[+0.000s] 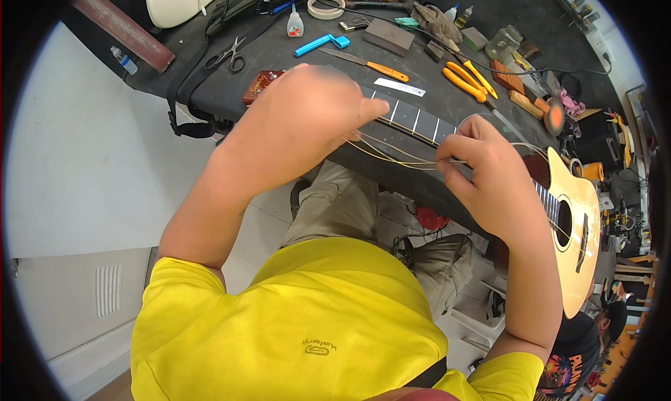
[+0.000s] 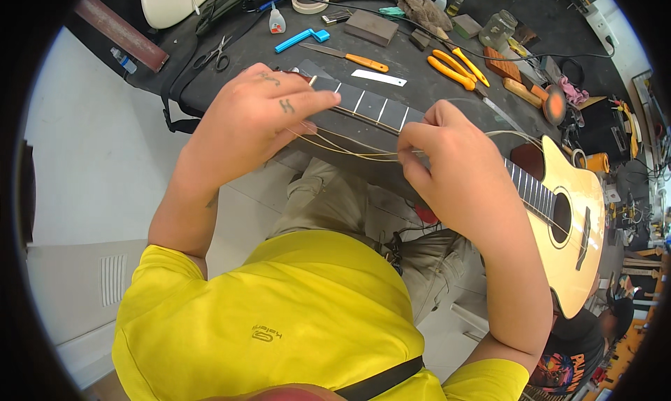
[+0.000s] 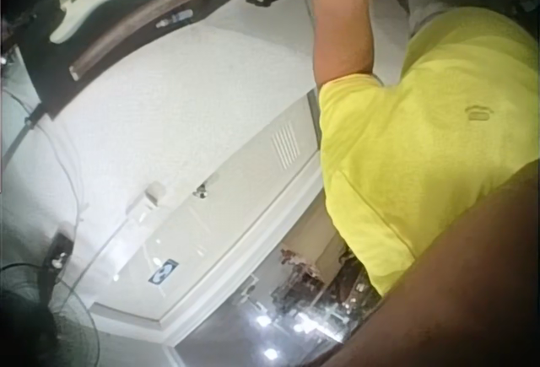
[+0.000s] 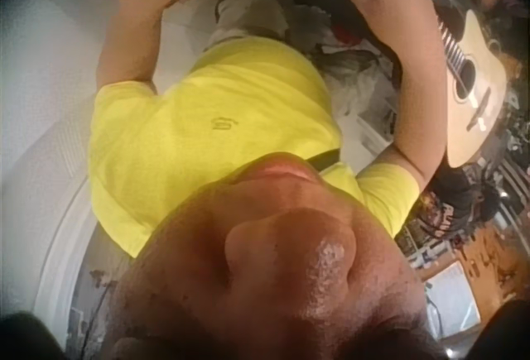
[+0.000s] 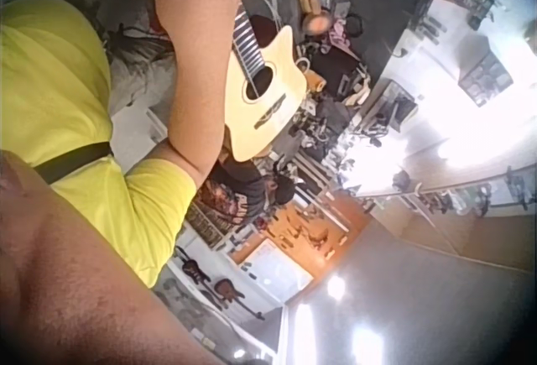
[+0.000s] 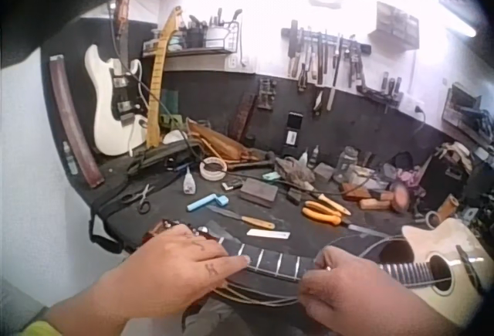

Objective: The person strings an acoustic guitar by threading strings through the bridge, pulling them toward the headstock, and securing them to the tuning pegs while using a blue winder tool.

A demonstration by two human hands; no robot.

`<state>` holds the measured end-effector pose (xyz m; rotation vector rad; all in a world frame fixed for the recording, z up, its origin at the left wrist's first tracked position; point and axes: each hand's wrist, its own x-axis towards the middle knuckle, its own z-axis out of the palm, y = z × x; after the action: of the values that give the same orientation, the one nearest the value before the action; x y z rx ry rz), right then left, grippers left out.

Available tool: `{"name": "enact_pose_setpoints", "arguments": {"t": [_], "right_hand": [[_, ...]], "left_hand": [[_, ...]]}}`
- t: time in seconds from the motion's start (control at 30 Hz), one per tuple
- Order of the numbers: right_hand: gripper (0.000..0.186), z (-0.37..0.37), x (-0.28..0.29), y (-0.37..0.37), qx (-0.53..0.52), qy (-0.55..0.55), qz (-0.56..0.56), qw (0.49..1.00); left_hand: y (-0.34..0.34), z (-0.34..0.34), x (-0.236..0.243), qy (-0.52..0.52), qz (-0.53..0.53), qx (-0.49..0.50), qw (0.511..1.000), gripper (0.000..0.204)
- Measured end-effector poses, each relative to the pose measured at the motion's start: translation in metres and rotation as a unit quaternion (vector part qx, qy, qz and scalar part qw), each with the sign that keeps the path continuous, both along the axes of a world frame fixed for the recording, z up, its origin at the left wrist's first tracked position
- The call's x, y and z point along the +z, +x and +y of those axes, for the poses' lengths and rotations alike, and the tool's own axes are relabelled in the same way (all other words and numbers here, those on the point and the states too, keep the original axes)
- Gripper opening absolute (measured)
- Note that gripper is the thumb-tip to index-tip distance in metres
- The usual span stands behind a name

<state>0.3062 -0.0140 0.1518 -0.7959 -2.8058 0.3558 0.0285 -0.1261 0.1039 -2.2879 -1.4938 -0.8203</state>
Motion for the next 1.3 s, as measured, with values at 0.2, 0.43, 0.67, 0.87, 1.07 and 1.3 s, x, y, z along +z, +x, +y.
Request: {"name": "enact_pose_setpoints", "arguments": {"t": [0.2,0.43,0.67,0.87,1.07,1.3], "right_hand": [[0.008,0.000,-0.009,0.003,0.003,-0.122,0.088,0.989],[0.007,-0.018,-0.015,0.006,-0.092,-0.291,0.139,0.942],[0.008,-0.016,-0.019,0.010,-0.110,-0.306,0.170,0.930],[0.009,-0.010,-0.023,0.009,-0.115,-0.287,0.208,0.928],[0.009,-0.008,-0.021,0.012,-0.106,-0.285,0.230,0.924],[0.010,-0.010,-0.022,0.012,-0.123,-0.263,0.217,0.932]], "left_hand": [[-0.011,-0.005,0.022,-0.032,-0.048,-0.008,0.998,0.049],[-0.023,-0.019,0.025,0.032,-0.117,-0.039,0.992,0.043],[-0.040,-0.067,0.019,0.204,-0.356,-0.078,0.909,0.033],[-0.004,-0.105,0.010,-0.009,-0.346,-0.069,0.936,0.028],[0.012,-0.079,-0.055,-0.184,-0.818,-0.083,0.539,0.020],[0.018,-0.038,-0.061,-0.120,-0.858,-0.166,0.471,0.016]]}}
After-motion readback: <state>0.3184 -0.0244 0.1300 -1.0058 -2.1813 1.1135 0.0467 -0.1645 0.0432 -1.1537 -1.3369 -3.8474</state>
